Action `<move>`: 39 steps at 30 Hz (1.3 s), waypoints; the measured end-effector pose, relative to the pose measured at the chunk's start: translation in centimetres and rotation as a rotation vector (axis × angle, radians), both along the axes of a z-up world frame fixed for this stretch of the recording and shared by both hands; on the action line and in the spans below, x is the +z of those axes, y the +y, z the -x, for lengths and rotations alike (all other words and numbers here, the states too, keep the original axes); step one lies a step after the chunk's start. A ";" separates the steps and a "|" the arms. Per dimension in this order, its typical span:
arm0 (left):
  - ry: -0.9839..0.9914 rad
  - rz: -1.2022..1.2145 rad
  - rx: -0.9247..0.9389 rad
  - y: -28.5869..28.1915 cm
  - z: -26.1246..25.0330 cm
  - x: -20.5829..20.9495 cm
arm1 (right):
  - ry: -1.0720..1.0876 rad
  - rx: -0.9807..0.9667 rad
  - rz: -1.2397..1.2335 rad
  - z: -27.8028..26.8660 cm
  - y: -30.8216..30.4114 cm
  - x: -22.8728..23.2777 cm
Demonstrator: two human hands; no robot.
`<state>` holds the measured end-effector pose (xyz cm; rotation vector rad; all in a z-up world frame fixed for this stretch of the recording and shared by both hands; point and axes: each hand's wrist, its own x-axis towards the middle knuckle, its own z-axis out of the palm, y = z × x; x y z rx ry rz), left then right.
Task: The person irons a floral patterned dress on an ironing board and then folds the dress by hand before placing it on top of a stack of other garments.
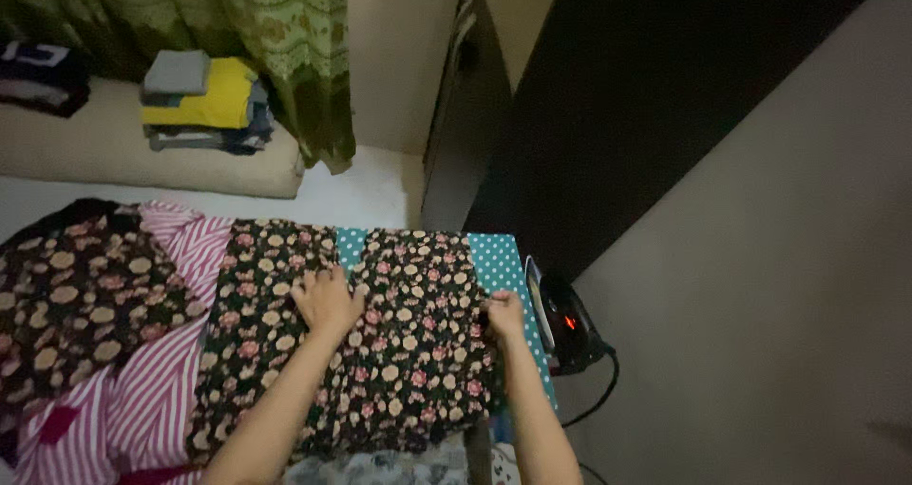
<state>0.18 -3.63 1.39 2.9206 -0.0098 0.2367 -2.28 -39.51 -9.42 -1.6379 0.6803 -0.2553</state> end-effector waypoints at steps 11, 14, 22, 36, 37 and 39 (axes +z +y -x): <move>0.583 0.757 0.071 -6.5 -15.6 -7.7 | 0.655 0.451 0.841 -7.4 -1.7 2.4; 0.450 1.273 -0.023 -7.7 -17.1 -10.3 | 0.629 0.561 0.597 -7.8 -2.9 2.8; 0.163 1.502 0.231 -1.1 -17.7 -14.2 | -0.218 -0.040 -0.926 -8.9 -0.2 2.4; 0.289 0.345 0.079 -3.1 -10.5 1.3 | -0.167 -0.047 0.144 -7.1 -3.3 -0.3; 0.201 0.273 0.043 -3.3 -9.1 1.7 | -0.115 -0.023 0.129 -6.3 -2.9 -0.5; 0.036 0.131 -0.019 -4.0 -5.8 1.5 | -0.078 0.082 0.044 -3.0 -2.6 -1.1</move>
